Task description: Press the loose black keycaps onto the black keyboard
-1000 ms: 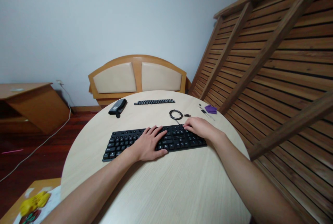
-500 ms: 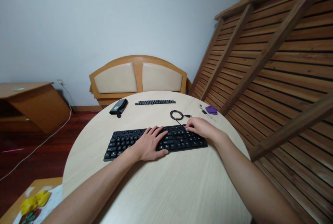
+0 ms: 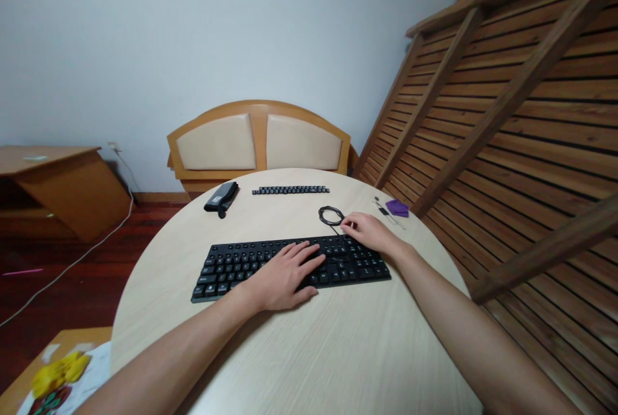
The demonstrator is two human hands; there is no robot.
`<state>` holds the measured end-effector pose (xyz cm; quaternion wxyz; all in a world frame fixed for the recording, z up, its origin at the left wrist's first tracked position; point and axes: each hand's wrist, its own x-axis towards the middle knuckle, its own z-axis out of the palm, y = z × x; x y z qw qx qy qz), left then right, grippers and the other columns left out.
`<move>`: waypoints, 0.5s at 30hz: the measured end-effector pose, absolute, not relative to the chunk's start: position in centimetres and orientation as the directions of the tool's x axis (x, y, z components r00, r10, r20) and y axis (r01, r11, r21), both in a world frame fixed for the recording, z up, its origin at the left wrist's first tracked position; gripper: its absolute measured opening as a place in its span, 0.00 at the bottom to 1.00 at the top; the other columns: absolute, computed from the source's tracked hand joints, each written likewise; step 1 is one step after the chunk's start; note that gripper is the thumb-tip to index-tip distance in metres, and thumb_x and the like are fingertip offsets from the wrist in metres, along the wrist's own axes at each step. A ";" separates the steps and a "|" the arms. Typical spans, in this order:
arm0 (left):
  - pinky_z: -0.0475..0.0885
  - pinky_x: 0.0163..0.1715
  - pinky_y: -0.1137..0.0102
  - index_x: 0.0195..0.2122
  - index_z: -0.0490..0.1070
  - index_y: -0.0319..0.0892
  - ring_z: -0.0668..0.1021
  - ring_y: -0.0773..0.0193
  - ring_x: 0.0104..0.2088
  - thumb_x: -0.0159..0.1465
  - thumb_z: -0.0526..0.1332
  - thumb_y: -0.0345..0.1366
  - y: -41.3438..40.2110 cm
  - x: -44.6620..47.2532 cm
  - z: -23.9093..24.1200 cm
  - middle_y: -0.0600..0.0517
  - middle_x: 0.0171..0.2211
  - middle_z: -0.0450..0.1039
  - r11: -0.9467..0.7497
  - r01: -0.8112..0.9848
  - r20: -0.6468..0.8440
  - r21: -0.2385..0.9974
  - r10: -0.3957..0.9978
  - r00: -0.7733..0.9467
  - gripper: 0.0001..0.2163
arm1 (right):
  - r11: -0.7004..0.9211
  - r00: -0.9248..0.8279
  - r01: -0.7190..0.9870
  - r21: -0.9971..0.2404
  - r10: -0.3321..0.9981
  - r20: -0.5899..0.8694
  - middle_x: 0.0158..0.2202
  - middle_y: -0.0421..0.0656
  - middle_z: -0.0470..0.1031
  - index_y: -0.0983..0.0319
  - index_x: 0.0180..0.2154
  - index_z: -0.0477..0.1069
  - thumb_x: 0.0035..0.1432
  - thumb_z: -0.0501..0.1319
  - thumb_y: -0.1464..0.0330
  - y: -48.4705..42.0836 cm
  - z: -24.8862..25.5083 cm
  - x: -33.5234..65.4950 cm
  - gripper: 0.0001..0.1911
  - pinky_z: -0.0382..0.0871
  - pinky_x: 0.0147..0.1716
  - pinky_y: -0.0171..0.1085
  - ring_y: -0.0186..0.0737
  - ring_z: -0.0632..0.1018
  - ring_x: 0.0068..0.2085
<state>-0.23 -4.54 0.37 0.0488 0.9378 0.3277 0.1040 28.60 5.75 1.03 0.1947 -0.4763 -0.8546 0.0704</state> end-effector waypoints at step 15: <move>0.57 0.65 0.53 0.62 0.63 0.46 0.63 0.50 0.65 0.69 0.56 0.44 -5.0 1.0 0.3 0.47 0.65 0.63 -0.814 0.544 0.211 0.204 0.579 0.788 0.21 | 0.207 -0.199 0.974 -0.087 0.976 0.091 0.53 0.56 0.76 0.63 0.61 0.64 0.62 0.59 0.62 20.7 0.7 24.7 0.27 0.69 0.47 0.42 0.52 0.77 0.51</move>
